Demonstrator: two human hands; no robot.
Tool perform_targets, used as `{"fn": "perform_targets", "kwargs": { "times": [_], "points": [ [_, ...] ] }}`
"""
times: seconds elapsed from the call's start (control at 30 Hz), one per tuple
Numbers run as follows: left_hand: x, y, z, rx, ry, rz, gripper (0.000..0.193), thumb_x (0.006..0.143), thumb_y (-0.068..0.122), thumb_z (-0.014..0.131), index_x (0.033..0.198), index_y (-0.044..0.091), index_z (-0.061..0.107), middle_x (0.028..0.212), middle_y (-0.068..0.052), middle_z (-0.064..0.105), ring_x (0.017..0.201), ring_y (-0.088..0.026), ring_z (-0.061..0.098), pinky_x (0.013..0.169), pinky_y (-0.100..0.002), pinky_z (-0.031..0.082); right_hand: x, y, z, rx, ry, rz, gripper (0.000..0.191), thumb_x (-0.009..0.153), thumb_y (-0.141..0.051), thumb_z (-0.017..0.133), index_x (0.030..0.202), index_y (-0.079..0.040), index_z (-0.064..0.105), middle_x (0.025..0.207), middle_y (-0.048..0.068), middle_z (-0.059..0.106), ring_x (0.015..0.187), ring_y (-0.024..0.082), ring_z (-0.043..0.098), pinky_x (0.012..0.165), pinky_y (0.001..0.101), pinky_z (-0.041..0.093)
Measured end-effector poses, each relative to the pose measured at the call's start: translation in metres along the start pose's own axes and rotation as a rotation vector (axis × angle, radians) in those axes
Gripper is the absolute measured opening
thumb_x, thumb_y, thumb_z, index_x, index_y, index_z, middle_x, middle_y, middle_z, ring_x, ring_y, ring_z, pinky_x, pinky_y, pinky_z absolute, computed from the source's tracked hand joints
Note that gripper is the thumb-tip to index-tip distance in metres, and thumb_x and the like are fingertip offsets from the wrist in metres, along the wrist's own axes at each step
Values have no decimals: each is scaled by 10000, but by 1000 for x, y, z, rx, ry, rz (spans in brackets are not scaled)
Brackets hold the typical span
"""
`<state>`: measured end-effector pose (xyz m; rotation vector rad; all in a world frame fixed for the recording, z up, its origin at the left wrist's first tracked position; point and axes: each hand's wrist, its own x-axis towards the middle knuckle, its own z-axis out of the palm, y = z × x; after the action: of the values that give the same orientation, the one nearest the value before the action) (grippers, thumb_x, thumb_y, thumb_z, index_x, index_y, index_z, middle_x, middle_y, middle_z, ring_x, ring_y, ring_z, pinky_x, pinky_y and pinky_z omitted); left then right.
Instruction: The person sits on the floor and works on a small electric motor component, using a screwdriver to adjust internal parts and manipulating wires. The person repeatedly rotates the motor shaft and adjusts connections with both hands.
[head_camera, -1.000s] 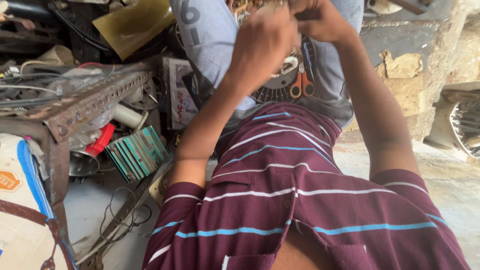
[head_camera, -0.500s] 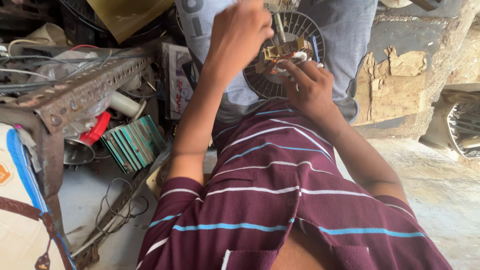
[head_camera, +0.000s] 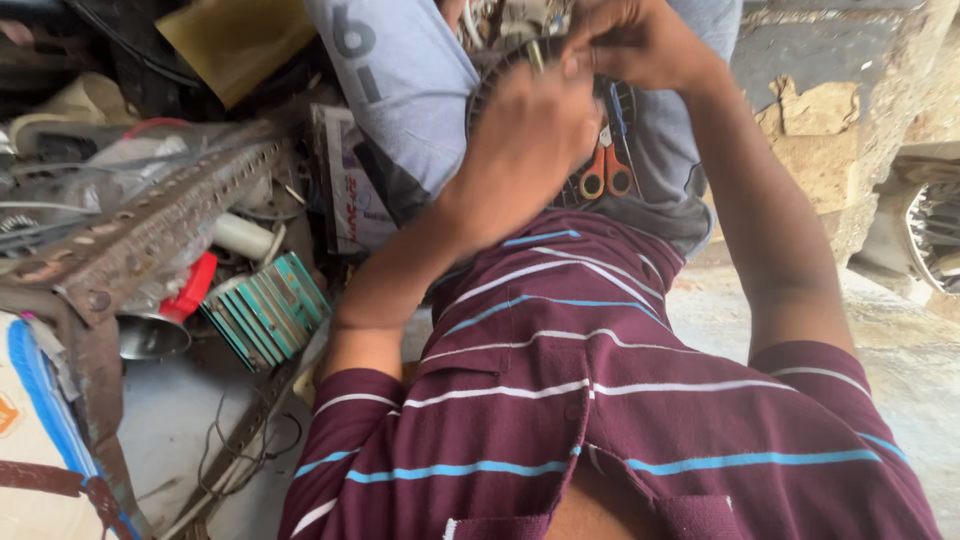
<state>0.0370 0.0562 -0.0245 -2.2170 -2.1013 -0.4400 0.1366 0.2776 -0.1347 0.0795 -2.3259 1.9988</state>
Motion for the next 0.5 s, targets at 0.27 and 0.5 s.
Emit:
{"fn": "perform_targets", "kwargs": {
  "times": [0.27,0.5],
  "points": [
    [-64,14,-30,-318,-223,-172,167,876,175,692,715,135,714,752,-84,645,755,-269,683,665,-446,534,-62,-65,101,-982,448,-397,273,867,-23,898,1093,-104,767,811,46,559,644,211,546,565,372,403],
    [-11,-79,24,-264,200,-346,182,913,206,744,832,45,717,710,-106,701,630,-265,685,590,-412,529,-73,-70,140,-930,404,-244,308,835,-143,888,1091,-55,740,866,47,621,712,212,610,587,355,446]
  ]
}}
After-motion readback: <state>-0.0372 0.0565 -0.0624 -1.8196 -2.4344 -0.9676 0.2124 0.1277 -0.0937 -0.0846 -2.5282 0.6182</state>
